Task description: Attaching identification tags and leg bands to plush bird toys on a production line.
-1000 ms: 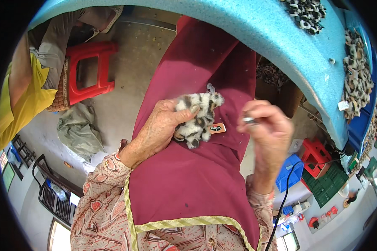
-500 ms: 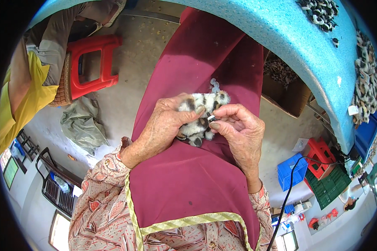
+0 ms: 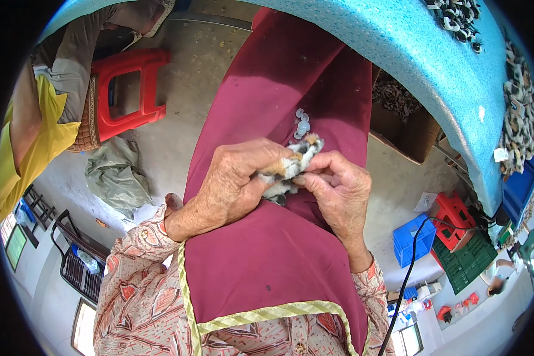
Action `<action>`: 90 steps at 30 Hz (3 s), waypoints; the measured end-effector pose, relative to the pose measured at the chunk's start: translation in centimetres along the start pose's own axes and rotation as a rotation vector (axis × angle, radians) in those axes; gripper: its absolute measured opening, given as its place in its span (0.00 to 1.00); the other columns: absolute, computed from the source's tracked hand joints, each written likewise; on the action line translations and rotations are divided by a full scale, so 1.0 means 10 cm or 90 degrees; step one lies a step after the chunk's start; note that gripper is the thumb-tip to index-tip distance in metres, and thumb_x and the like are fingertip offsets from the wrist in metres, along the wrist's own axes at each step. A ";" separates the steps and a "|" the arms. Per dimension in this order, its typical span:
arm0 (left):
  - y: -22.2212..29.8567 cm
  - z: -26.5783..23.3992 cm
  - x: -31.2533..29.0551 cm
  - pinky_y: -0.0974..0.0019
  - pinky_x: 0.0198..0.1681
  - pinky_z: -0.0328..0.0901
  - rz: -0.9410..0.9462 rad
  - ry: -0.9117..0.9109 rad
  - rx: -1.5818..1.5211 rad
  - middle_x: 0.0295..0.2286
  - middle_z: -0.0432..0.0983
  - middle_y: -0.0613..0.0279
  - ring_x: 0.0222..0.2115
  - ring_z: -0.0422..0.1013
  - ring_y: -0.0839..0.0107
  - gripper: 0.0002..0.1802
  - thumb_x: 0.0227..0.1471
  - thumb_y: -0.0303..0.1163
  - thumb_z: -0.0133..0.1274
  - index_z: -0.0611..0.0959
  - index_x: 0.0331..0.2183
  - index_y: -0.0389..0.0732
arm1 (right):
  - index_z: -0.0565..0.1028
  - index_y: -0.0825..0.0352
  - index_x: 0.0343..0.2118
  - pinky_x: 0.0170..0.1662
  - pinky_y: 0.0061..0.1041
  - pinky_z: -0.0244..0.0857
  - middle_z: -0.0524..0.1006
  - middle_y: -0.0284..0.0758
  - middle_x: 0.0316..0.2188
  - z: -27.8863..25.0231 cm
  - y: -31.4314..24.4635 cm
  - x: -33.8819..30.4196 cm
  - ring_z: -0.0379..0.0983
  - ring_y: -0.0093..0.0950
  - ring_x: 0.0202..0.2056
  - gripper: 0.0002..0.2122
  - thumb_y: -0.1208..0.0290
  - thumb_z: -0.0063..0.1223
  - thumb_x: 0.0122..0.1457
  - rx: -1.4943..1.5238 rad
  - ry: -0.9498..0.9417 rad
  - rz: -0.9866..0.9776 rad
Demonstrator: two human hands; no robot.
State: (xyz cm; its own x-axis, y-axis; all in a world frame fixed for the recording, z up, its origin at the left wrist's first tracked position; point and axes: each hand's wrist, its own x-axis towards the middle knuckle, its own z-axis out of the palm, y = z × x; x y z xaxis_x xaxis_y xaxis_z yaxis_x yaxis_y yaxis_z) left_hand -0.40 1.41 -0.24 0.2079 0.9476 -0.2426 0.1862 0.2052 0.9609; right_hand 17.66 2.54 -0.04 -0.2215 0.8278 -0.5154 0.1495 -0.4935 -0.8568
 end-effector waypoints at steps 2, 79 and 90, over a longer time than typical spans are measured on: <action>-0.01 0.01 -0.03 0.66 0.35 0.69 0.003 -0.031 0.001 0.29 0.77 0.53 0.32 0.75 0.60 0.17 0.35 0.12 0.51 0.80 0.33 0.35 | 0.74 0.72 0.24 0.28 0.17 0.68 0.76 0.32 0.21 -0.01 0.04 -0.03 0.74 0.18 0.25 0.05 0.87 0.56 0.44 -0.109 -0.009 -0.054; -0.08 -0.15 -0.39 0.70 0.17 0.62 0.304 0.089 -0.001 0.20 0.68 0.64 0.18 0.68 0.73 0.13 0.32 0.28 0.62 0.84 0.28 0.40 | 0.75 0.70 0.26 0.31 0.37 0.67 0.75 0.44 0.25 -0.05 0.08 0.93 0.74 0.41 0.28 0.03 0.81 0.50 0.47 -0.575 0.004 -0.346; -0.04 -0.19 -0.38 0.70 0.20 0.64 0.323 0.062 0.031 0.21 0.68 0.65 0.19 0.69 0.71 0.15 0.30 0.30 0.64 0.84 0.28 0.39 | 0.76 0.72 0.32 0.30 0.18 0.67 0.76 0.34 0.27 0.28 -0.26 0.00 0.74 0.20 0.28 0.07 0.86 0.51 0.50 -0.039 -0.217 -0.048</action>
State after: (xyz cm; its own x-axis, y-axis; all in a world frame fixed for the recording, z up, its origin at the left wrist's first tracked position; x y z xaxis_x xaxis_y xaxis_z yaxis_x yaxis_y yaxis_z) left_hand -3.05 -1.85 0.55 0.1941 0.9439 0.2672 0.1294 -0.2947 0.9468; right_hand 14.54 3.05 2.14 -0.5418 0.7195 -0.4345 0.1759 -0.4084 -0.8957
